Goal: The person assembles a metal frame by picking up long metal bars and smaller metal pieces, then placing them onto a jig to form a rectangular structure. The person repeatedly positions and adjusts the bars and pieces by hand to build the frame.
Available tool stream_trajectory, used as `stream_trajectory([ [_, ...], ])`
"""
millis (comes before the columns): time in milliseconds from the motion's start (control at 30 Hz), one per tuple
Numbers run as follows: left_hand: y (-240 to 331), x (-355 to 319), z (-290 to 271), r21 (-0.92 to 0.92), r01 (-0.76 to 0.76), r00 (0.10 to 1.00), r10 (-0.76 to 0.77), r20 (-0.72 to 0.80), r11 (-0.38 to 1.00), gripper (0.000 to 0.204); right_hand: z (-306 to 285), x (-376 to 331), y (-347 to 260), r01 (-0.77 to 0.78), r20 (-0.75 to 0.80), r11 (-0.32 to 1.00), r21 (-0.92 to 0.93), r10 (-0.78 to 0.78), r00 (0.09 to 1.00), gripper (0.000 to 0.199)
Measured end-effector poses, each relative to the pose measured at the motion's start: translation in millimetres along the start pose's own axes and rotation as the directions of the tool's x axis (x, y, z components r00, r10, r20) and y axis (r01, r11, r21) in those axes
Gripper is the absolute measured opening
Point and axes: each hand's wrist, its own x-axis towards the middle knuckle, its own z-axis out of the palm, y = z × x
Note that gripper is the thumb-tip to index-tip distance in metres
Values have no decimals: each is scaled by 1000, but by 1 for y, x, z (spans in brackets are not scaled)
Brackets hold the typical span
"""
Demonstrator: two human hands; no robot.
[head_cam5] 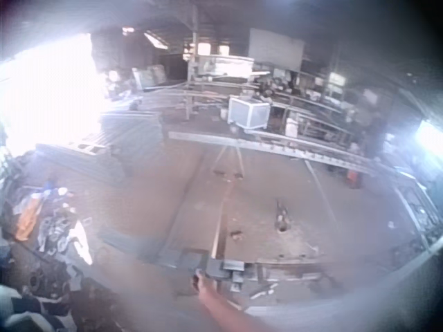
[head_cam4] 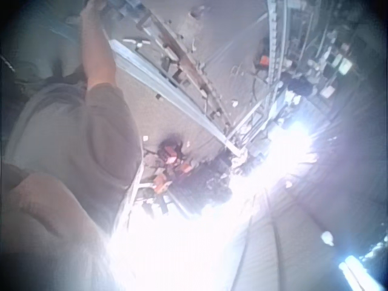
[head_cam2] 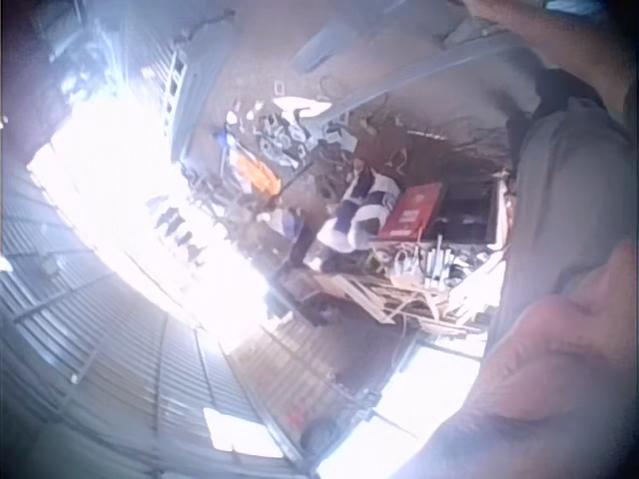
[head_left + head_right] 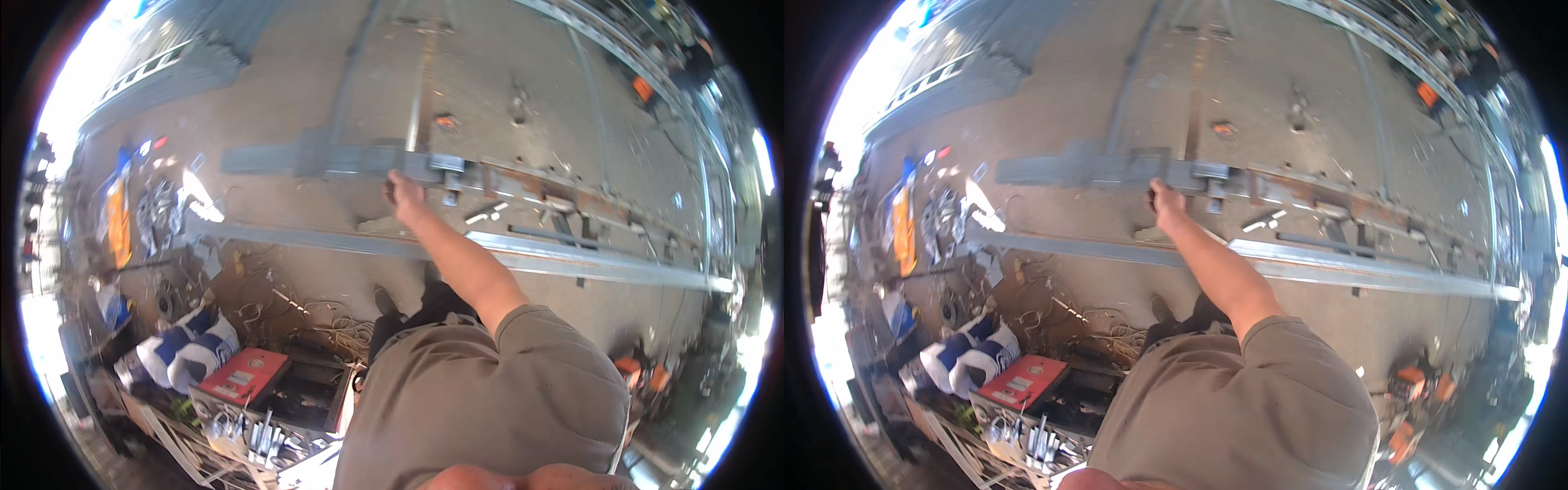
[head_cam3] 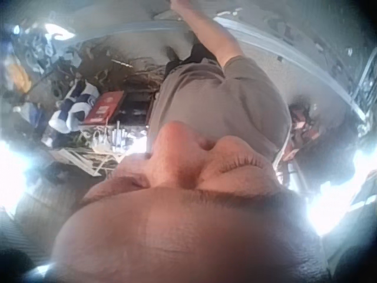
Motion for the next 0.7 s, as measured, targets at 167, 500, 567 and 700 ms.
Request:
stream_trajectory([
  [167, 46, 28, -8, 89, 9, 998, -14, 65, 996, 43, -76, -94, -54, 95, 188, 995, -24, -89, 978, 24],
  [500, 117, 67, 8, 233, -29, 987, -9, 161, 972, 43, -353, -140, -167, 277, -278, 939, -204, -327, 903, 22],
  [567, 126, 71, 14, 252, -37, 985, -7, 171, 967, 43, -394, -141, -179, 205, -340, 939, -275, -294, 893, 24],
  [700, 141, 76, 25, 281, -56, 982, 3, 186, 958, 44, -439, -143, -198, -90, -410, 759, -645, -244, 879, 36],
])
